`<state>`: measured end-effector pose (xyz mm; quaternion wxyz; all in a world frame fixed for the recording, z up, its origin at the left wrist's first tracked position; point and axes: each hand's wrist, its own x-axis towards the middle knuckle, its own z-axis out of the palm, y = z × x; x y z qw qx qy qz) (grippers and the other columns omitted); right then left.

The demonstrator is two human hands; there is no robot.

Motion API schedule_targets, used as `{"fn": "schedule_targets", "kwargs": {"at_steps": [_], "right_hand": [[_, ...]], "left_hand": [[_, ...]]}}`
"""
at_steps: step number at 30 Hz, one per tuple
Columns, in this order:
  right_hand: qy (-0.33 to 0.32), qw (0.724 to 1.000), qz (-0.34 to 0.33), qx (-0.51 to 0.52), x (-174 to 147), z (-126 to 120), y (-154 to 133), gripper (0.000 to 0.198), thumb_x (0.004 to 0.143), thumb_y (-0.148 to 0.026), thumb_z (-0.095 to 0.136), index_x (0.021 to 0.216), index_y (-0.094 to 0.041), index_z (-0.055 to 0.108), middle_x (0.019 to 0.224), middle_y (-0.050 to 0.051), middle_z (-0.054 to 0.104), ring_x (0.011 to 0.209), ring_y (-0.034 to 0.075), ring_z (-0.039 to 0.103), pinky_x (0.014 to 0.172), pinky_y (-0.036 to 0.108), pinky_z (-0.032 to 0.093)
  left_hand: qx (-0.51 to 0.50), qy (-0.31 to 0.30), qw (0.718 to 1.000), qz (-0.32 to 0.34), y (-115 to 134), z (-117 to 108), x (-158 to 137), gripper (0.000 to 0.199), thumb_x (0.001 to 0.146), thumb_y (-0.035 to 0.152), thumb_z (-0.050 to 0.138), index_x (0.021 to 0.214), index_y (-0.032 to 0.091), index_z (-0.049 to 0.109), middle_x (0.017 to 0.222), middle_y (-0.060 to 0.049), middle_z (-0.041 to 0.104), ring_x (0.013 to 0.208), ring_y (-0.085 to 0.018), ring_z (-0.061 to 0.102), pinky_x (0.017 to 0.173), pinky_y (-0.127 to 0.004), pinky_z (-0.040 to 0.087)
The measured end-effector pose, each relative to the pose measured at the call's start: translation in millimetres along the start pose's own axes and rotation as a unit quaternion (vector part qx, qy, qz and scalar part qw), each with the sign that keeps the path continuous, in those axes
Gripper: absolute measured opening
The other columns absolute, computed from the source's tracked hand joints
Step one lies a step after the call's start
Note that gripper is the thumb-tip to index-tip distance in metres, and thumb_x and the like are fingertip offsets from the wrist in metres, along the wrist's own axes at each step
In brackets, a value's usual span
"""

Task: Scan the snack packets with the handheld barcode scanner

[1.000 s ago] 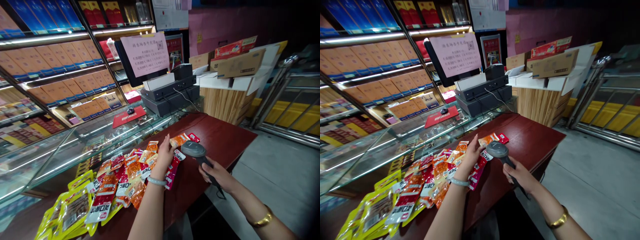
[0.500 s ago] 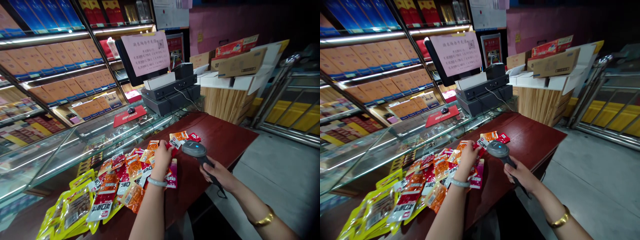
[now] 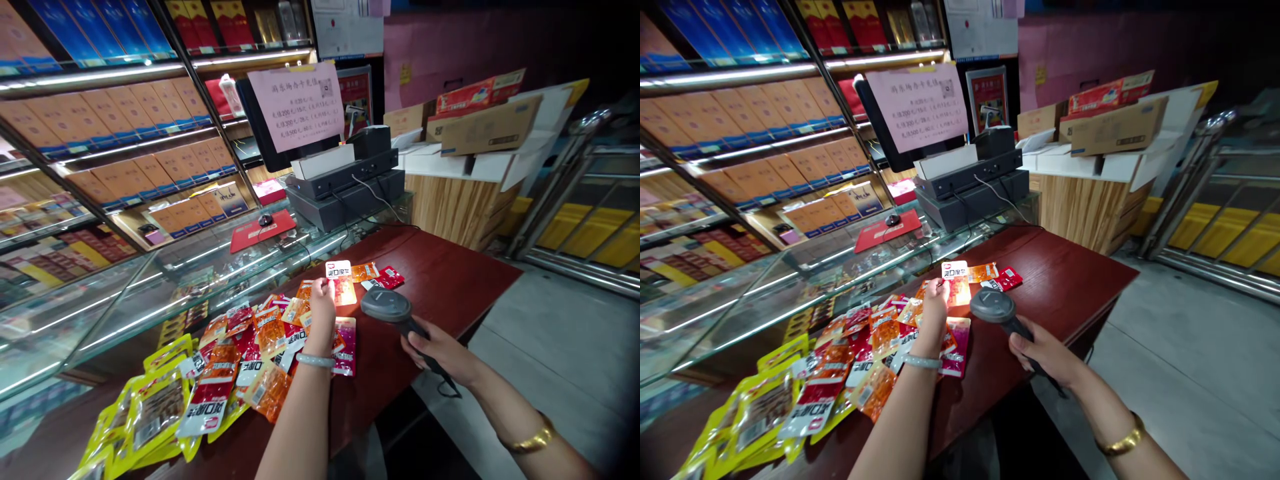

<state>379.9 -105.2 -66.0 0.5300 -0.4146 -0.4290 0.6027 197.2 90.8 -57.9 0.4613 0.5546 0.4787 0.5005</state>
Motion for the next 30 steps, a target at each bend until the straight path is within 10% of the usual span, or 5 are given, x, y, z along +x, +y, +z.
{"fn": "schedule_targets", "kwargs": {"at_steps": [6,9,18,25,30], "right_hand": [[0.001,1.000,0.001,0.005,-0.5,0.6,-1.5,0.065,0.080,-0.066,0.070,0.118,-0.018,0.049,0.064,-0.008,0.042,0.048,0.007,0.030,0.045,0.021,0.028],[0.011,1.000,0.004,0.007,-0.8,2.2,-2.7,0.064,0.079,-0.066,0.071,0.116,-0.018,0.049,0.063,-0.008,0.042,0.048,0.008,0.030,0.044,0.022,0.026],[0.007,1.000,0.007,-0.021,-0.2,3.0,-6.4,0.066,0.079,-0.068,0.070,0.116,-0.017,0.050,0.063,-0.007,0.043,0.048,0.008,0.032,0.044,0.022,0.029],[-0.010,0.998,0.003,-0.068,3.2,0.4,0.5,0.058,0.087,-0.061,0.066,0.119,-0.016,0.050,0.067,-0.006,0.046,0.049,0.008,0.038,0.046,0.022,0.031],[-0.008,0.998,0.006,-0.067,3.8,0.8,3.2,0.060,0.086,-0.062,0.066,0.121,-0.016,0.050,0.065,-0.007,0.045,0.047,0.008,0.037,0.045,0.022,0.030]], "left_hand": [[-0.061,-0.111,0.992,-0.002,5.5,13.0,-10.5,0.046,0.092,0.037,0.055,0.135,0.020,0.049,0.123,-0.012,0.068,0.108,-0.020,0.067,0.091,-0.033,0.053],[0.099,-0.160,0.981,0.054,22.8,5.2,-14.1,0.060,0.091,0.031,0.057,0.148,0.021,0.041,0.148,-0.013,0.053,0.138,-0.023,0.047,0.113,-0.038,0.039],[0.658,-0.164,0.734,0.035,68.8,-73.1,-8.8,0.046,0.071,0.049,0.076,0.108,0.021,0.072,0.126,-0.018,0.062,0.125,-0.038,0.049,0.102,-0.050,0.038],[0.613,-0.209,0.758,0.076,49.3,-67.0,1.1,0.026,0.071,0.042,0.077,0.091,0.025,0.072,0.106,-0.009,0.070,0.109,-0.030,0.059,0.091,-0.038,0.041],[0.486,-0.151,0.857,0.079,44.3,-64.9,8.1,0.014,0.081,0.036,0.068,0.081,0.023,0.062,0.079,-0.002,0.068,0.079,-0.019,0.062,0.073,-0.028,0.041]]}}
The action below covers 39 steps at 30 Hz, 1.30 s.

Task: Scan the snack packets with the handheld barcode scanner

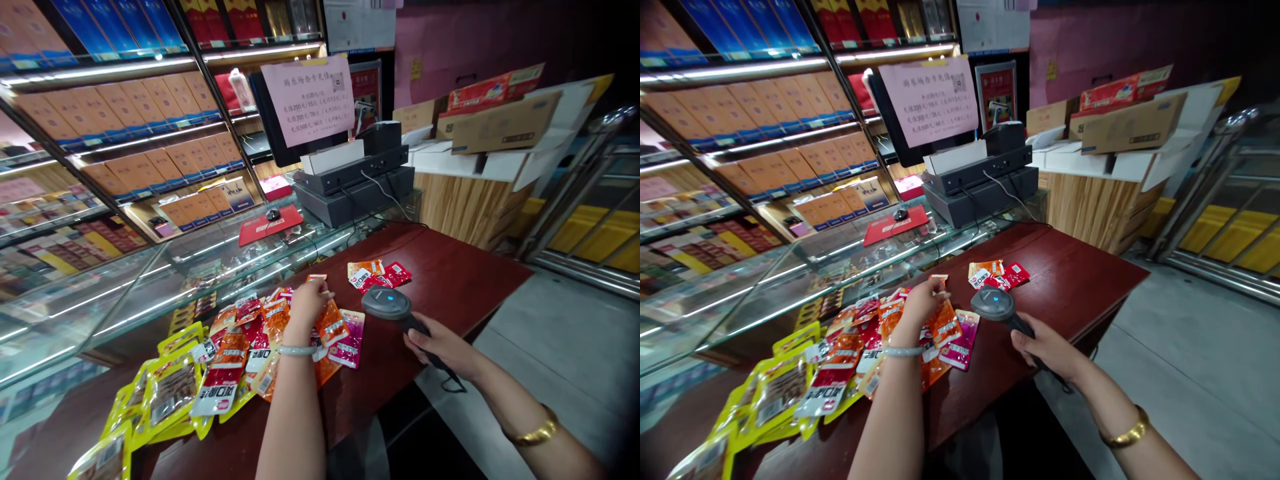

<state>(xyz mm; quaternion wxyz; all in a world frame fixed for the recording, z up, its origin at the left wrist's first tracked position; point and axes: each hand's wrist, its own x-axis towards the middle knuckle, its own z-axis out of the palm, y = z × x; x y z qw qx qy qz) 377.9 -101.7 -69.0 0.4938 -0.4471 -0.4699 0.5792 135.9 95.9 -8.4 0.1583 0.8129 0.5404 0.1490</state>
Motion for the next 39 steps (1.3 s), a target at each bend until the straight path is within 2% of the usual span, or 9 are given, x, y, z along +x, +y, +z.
{"fn": "schedule_targets", "kwargs": {"at_steps": [5,11,15,19,22,25,28,32,39], "right_hand": [[-0.008,1.000,-0.005,-0.007,1.3,2.4,0.5,0.064,0.086,-0.062,0.066,0.126,-0.016,0.048,0.065,-0.007,0.046,0.048,0.009,0.039,0.045,0.021,0.031],[-0.010,1.000,-0.003,0.008,3.9,5.8,5.6,0.065,0.086,-0.062,0.066,0.129,-0.017,0.047,0.065,-0.007,0.047,0.047,0.008,0.039,0.045,0.021,0.031],[-0.014,1.000,-0.004,0.020,3.6,5.0,7.5,0.064,0.086,-0.062,0.065,0.128,-0.017,0.047,0.066,-0.007,0.047,0.048,0.008,0.038,0.045,0.021,0.031],[-0.022,0.999,-0.009,0.025,2.2,4.5,5.7,0.065,0.085,-0.065,0.066,0.124,-0.016,0.048,0.065,-0.007,0.046,0.048,0.008,0.037,0.046,0.021,0.031],[-0.020,0.999,-0.011,0.030,1.6,5.9,2.2,0.063,0.083,-0.066,0.066,0.119,-0.017,0.050,0.064,-0.007,0.046,0.047,0.008,0.036,0.045,0.022,0.031],[-0.014,0.999,-0.012,0.035,1.6,7.7,-0.8,0.061,0.082,-0.067,0.067,0.114,-0.018,0.051,0.063,-0.007,0.046,0.046,0.008,0.035,0.044,0.021,0.029],[-0.011,0.999,-0.009,0.039,1.8,8.6,-2.2,0.061,0.081,-0.068,0.067,0.112,-0.019,0.051,0.062,-0.008,0.046,0.045,0.008,0.035,0.044,0.021,0.028],[-0.015,0.999,-0.005,0.049,1.7,9.2,-3.3,0.062,0.079,-0.069,0.068,0.111,-0.019,0.050,0.061,-0.008,0.044,0.045,0.008,0.034,0.044,0.021,0.027],[-0.014,0.998,-0.010,0.059,0.0,8.8,-3.4,0.059,0.081,-0.068,0.068,0.111,-0.020,0.051,0.061,-0.008,0.044,0.046,0.008,0.033,0.044,0.021,0.026]], "left_hand": [[-0.255,0.113,0.955,-0.103,7.5,14.1,6.5,0.019,0.089,0.041,0.056,0.090,0.022,0.052,0.066,0.004,0.055,0.058,-0.013,0.053,0.056,-0.023,0.040],[-0.450,0.056,0.885,-0.104,33.3,32.2,3.7,0.020,0.090,0.042,0.052,0.096,0.024,0.045,0.062,0.008,0.049,0.045,-0.011,0.050,0.044,-0.022,0.042],[-0.444,0.073,0.888,-0.091,34.8,36.8,2.0,0.020,0.090,0.042,0.053,0.095,0.023,0.048,0.059,0.009,0.044,0.039,-0.009,0.044,0.040,-0.022,0.042],[-0.492,0.050,0.863,-0.100,39.3,46.6,1.7,0.025,0.091,0.044,0.054,0.104,0.022,0.052,0.070,0.004,0.057,0.052,-0.012,0.057,0.053,-0.028,0.053],[-0.531,-0.010,0.847,-0.026,46.0,51.8,2.1,0.039,0.090,0.041,0.059,0.124,0.022,0.053,0.104,-0.008,0.070,0.092,-0.019,0.069,0.084,-0.037,0.056],[-0.372,-0.019,0.926,0.066,44.6,43.2,-1.1,0.051,0.082,0.032,0.070,0.130,0.024,0.057,0.130,-0.012,0.064,0.125,-0.024,0.057,0.106,-0.040,0.044],[-0.072,-0.062,0.991,0.093,36.3,24.4,-9.7,0.041,0.070,0.032,0.079,0.109,0.022,0.071,0.122,-0.012,0.066,0.124,-0.030,0.054,0.108,-0.043,0.040],[0.115,-0.123,0.981,0.099,30.7,12.3,-18.8,0.036,0.065,0.039,0.081,0.096,0.021,0.074,0.111,-0.013,0.066,0.114,-0.032,0.056,0.101,-0.041,0.042],[0.039,-0.067,0.994,0.081,29.1,24.7,-7.7,0.010,0.080,0.030,0.066,0.077,0.021,0.063,0.085,-0.006,0.066,0.090,-0.023,0.061,0.083,-0.033,0.046]]}}
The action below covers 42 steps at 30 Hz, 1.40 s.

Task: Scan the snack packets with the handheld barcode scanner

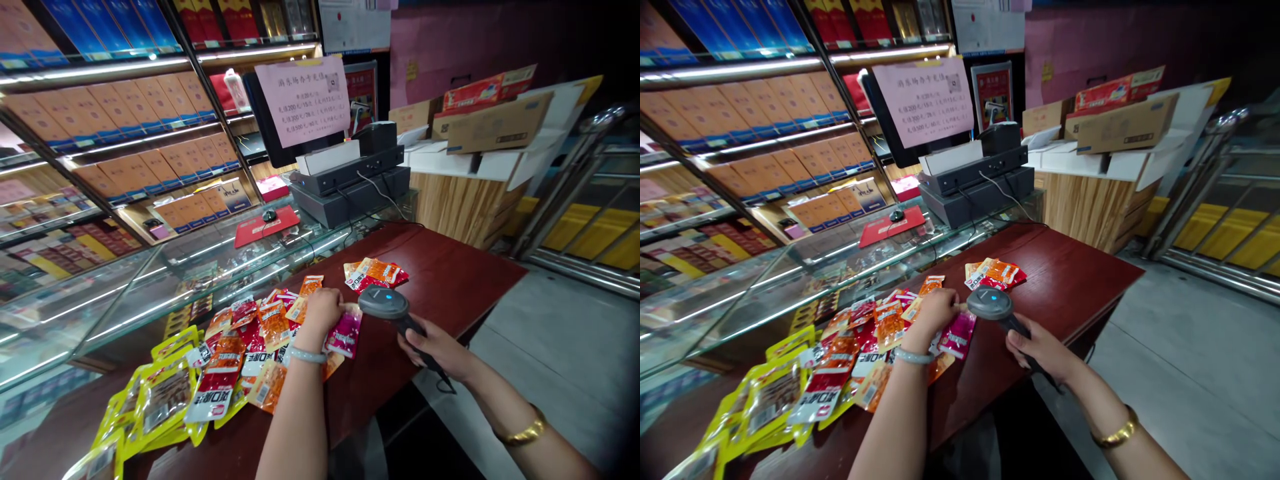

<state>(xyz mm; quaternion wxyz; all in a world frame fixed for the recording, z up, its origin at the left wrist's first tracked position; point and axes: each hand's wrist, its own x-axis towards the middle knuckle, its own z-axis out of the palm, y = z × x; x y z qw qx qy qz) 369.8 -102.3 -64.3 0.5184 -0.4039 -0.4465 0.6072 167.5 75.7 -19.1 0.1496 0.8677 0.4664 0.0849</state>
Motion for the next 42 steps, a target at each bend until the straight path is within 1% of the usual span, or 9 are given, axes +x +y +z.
{"fn": "schedule_targets", "kwargs": {"at_steps": [5,10,14,20,26,28,32,35,42], "right_hand": [[-0.012,1.000,-0.011,-0.014,-0.4,-2.2,1.0,0.060,0.083,-0.068,0.065,0.114,-0.019,0.051,0.061,-0.008,0.044,0.047,0.008,0.034,0.045,0.022,0.026],[-0.016,1.000,-0.017,-0.018,2.0,-3.2,3.3,0.062,0.083,-0.068,0.065,0.115,-0.018,0.050,0.063,-0.008,0.044,0.048,0.007,0.034,0.046,0.021,0.027],[-0.015,1.000,-0.015,-0.014,2.6,-2.8,3.8,0.063,0.083,-0.068,0.066,0.116,-0.018,0.049,0.063,-0.008,0.044,0.048,0.007,0.034,0.045,0.021,0.027],[-0.012,1.000,-0.020,-0.009,1.1,0.2,0.2,0.061,0.084,-0.068,0.065,0.115,-0.018,0.050,0.060,-0.009,0.042,0.047,0.008,0.032,0.045,0.022,0.025],[-0.005,1.000,-0.009,0.003,3.0,0.8,1.4,0.065,0.080,-0.069,0.067,0.115,-0.017,0.048,0.061,-0.009,0.042,0.047,0.007,0.031,0.045,0.022,0.026],[0.000,1.000,-0.004,0.006,2.8,0.9,1.5,0.066,0.080,-0.069,0.068,0.115,-0.018,0.047,0.061,-0.009,0.042,0.047,0.007,0.030,0.044,0.022,0.026],[0.006,1.000,-0.002,0.000,0.8,1.7,0.3,0.063,0.081,-0.068,0.067,0.113,-0.018,0.048,0.061,-0.008,0.044,0.047,0.007,0.031,0.045,0.022,0.025],[0.005,1.000,-0.004,-0.004,-0.2,2.7,-1.0,0.062,0.081,-0.069,0.067,0.111,-0.018,0.048,0.061,-0.008,0.044,0.047,0.007,0.032,0.044,0.022,0.025],[0.010,1.000,0.009,-0.007,-0.7,2.9,-1.4,0.062,0.080,-0.069,0.068,0.109,-0.018,0.048,0.063,-0.008,0.045,0.048,0.007,0.033,0.044,0.021,0.026]], "left_hand": [[-0.343,0.102,0.922,-0.148,-1.0,8.3,10.2,0.017,0.090,0.038,0.058,0.090,0.023,0.049,0.065,0.005,0.054,0.061,-0.014,0.058,0.063,-0.028,0.051],[-0.611,0.039,0.778,-0.137,3.3,17.0,11.8,0.036,0.075,0.023,0.077,0.091,0.021,0.046,0.070,0.006,0.059,0.062,-0.011,0.062,0.068,-0.031,0.059],[-0.658,-0.005,0.744,-0.115,0.4,23.3,13.8,0.051,0.062,0.009,0.084,0.099,0.020,0.050,0.077,0.002,0.067,0.073,-0.015,0.069,0.080,-0.035,0.060],[-0.579,0.051,0.808,-0.094,-10.1,33.9,18.9,0.063,0.053,0.006,0.086,0.108,0.019,0.058,0.094,-0.006,0.074,0.091,-0.021,0.071,0.087,-0.037,0.058],[-0.673,0.003,0.736,-0.074,5.2,37.1,17.0,0.072,0.067,0.014,0.080,0.131,0.020,0.049,0.121,-0.015,0.070,0.107,-0.025,0.070,0.097,-0.045,0.053],[-0.661,0.005,0.750,-0.017,13.2,38.5,16.8,0.087,0.067,0.012,0.078,0.145,0.025,0.040,0.142,-0.015,0.058,0.127,-0.026,0.060,0.106,-0.044,0.047],[-0.413,0.091,0.906,0.033,14.6,21.8,10.8,0.084,0.071,0.009,0.072,0.149,0.025,0.043,0.155,-0.011,0.045,0.146,-0.027,0.037,0.119,-0.042,0.031],[-0.124,0.116,0.985,-0.013,-0.9,-10.2,-3.1,0.065,0.076,0.015,0.070,0.140,0.020,0.055,0.145,-0.014,0.054,0.139,-0.029,0.044,0.118,-0.042,0.029],[0.146,0.078,0.966,-0.200,-40.9,-36.4,-18.4,0.055,0.082,0.059,0.062,0.118,0.018,0.069,0.129,-0.019,0.062,0.127,-0.039,0.048,0.104,-0.049,0.036]]}}
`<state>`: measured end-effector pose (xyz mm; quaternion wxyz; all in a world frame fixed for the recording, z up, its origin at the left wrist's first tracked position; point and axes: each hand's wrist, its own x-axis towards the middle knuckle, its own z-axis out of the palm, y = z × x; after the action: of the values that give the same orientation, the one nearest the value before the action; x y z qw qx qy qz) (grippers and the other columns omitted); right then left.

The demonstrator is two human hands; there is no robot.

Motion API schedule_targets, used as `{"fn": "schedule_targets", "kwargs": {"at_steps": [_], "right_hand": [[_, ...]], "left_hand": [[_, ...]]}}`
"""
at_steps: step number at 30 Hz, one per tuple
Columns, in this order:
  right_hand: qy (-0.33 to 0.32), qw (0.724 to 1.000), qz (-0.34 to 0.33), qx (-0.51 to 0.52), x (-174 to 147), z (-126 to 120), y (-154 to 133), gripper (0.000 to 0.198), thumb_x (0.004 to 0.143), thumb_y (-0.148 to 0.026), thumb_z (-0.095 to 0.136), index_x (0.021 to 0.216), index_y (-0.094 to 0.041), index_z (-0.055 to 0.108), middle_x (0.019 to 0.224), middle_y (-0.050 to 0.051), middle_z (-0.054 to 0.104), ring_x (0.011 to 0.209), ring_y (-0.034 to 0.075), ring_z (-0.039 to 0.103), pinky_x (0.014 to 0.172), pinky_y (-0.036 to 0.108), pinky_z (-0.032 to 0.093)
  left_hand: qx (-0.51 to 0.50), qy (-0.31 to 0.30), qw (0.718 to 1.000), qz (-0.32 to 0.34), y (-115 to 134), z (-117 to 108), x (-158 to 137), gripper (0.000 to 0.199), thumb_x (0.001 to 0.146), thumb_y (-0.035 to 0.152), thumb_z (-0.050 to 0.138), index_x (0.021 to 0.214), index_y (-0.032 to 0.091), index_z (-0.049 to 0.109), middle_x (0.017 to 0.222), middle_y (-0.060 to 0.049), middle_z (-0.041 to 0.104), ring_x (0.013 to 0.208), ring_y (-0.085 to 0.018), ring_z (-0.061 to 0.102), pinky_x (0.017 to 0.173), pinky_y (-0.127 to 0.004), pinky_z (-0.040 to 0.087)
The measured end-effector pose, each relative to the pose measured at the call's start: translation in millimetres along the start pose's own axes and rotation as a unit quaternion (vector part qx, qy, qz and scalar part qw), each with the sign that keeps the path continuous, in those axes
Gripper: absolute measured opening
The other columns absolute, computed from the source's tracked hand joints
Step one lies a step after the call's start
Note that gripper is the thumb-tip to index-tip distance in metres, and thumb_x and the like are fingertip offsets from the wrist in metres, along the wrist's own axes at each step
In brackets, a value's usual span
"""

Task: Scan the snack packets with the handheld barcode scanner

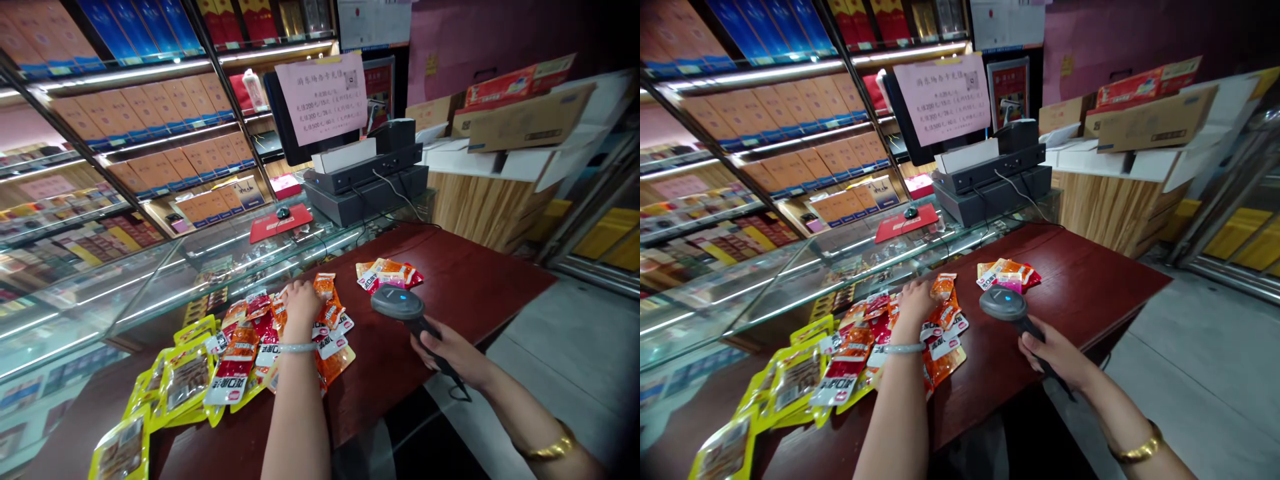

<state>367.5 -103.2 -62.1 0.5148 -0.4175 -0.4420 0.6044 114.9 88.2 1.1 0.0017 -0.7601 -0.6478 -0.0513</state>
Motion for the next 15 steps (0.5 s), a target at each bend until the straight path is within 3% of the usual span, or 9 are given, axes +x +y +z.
{"fn": "schedule_targets", "kwargs": {"at_steps": [4,8,12,15], "right_hand": [[-0.005,1.000,0.005,-0.015,3.6,-1.5,3.3,0.062,0.082,-0.066,0.068,0.113,-0.018,0.046,0.065,-0.007,0.045,0.048,0.007,0.034,0.044,0.021,0.028],[-0.006,0.998,0.004,-0.055,14.7,4.8,-0.6,0.057,0.084,-0.064,0.066,0.110,-0.017,0.048,0.065,-0.007,0.047,0.048,0.007,0.037,0.045,0.021,0.030],[0.001,0.999,-0.002,-0.044,29.3,18.9,-6.7,0.056,0.083,-0.066,0.066,0.105,-0.018,0.050,0.062,-0.008,0.045,0.046,0.007,0.036,0.045,0.021,0.030],[0.001,1.000,-0.007,-0.026,36.0,26.9,-3.5,0.054,0.083,-0.066,0.066,0.104,-0.019,0.050,0.060,-0.009,0.043,0.046,0.007,0.035,0.045,0.021,0.031]], "left_hand": [[0.010,0.014,0.999,-0.034,6.2,23.6,11.0,0.062,0.089,0.065,0.045,0.109,0.014,0.072,0.123,-0.022,0.064,0.125,-0.039,0.048,0.102,-0.050,0.036],[-0.007,0.030,0.999,-0.043,9.4,37.4,19.8,0.055,0.085,0.060,0.055,0.108,0.012,0.069,0.122,-0.022,0.065,0.123,-0.038,0.052,0.102,-0.046,0.036],[-0.095,0.057,0.993,-0.049,8.4,36.3,23.1,0.032,0.089,0.045,0.057,0.105,0.019,0.066,0.105,-0.013,0.073,0.111,-0.031,0.061,0.100,-0.044,0.036],[-0.204,0.104,0.969,-0.089,7.5,32.1,24.5,0.022,0.092,0.040,0.052,0.100,0.023,0.064,0.093,-0.006,0.075,0.096,-0.026,0.067,0.092,-0.038,0.040]]}}
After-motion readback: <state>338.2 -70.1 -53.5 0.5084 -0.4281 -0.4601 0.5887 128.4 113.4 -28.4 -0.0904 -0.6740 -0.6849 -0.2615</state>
